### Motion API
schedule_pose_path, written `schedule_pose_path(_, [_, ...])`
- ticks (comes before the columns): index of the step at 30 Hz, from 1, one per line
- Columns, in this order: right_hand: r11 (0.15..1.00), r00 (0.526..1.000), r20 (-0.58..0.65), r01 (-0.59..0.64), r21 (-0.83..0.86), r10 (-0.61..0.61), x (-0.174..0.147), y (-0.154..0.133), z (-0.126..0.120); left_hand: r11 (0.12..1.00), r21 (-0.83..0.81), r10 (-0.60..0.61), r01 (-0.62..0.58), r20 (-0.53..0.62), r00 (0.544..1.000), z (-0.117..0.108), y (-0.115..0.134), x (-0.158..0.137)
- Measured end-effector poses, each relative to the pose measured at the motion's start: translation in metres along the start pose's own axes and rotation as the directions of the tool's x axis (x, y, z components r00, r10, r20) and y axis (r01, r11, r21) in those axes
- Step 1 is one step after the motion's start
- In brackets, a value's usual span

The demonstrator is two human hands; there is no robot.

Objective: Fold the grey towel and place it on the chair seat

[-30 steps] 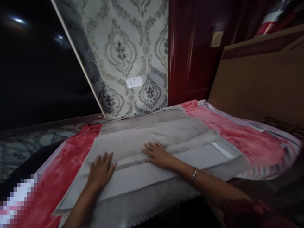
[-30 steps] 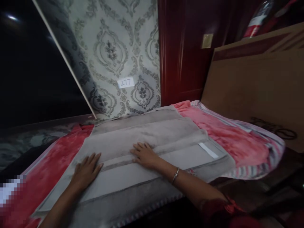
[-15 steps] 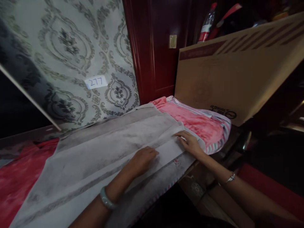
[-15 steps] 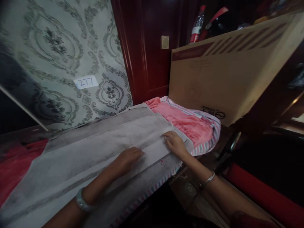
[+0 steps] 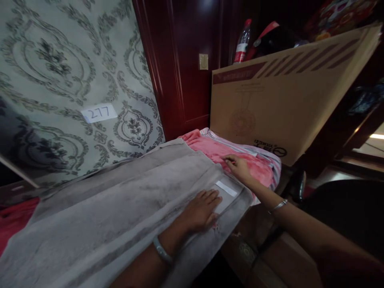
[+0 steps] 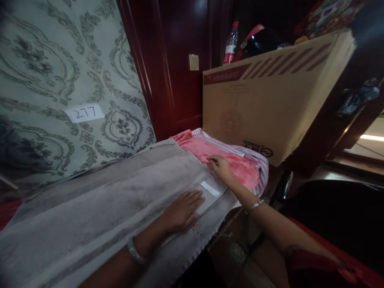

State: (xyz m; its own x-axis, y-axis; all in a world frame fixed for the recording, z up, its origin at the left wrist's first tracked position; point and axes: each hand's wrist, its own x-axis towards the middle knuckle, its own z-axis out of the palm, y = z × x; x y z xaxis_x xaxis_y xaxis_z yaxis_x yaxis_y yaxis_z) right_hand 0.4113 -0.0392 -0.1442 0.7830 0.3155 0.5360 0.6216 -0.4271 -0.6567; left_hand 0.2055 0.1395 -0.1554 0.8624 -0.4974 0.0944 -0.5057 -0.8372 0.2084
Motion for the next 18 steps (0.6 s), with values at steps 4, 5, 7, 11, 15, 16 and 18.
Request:
schedule_pose_path(4, [0.978,0.959,0.257,0.159,-0.136,-0.120,0.053,-0.029,0.039,0.998,-0.057,0.028,-0.029,-0.027,0.999,0.003,-0.001,-0.004])
schedule_pose_path(5, [0.968,0.938,0.317,0.199,-0.151,-0.144,0.064,-0.036,0.052,0.997,-0.073,0.035,-0.038,-0.038,0.999,0.003,-0.002,-0.005])
schedule_pose_path(7, [0.953,0.897,0.404,0.262,-0.154,-0.181,0.079,-0.049,0.079,0.993,-0.106,0.046,-0.053,-0.075,0.996,0.003,-0.004,-0.005])
schedule_pose_path(11, [0.926,0.818,0.534,0.343,-0.157,-0.212,0.097,-0.062,0.125,0.985,-0.156,0.048,-0.076,-0.174,0.984,0.002,-0.005,-0.008])
schedule_pose_path(15, [0.902,0.747,0.625,0.403,-0.154,-0.227,0.108,-0.059,0.151,0.987,-0.149,0.035,-0.063,-0.181,0.983,0.000,-0.002,-0.009])
schedule_pose_path(16, [0.897,0.729,0.643,0.417,-0.146,-0.234,0.110,-0.058,0.155,0.988,-0.144,0.035,-0.061,-0.176,0.984,-0.001,-0.001,-0.009])
schedule_pose_path(18, [0.889,0.697,0.673,0.440,-0.127,-0.249,0.111,-0.056,0.160,0.990,-0.130,0.033,-0.055,-0.166,0.986,-0.002,-0.001,-0.008])
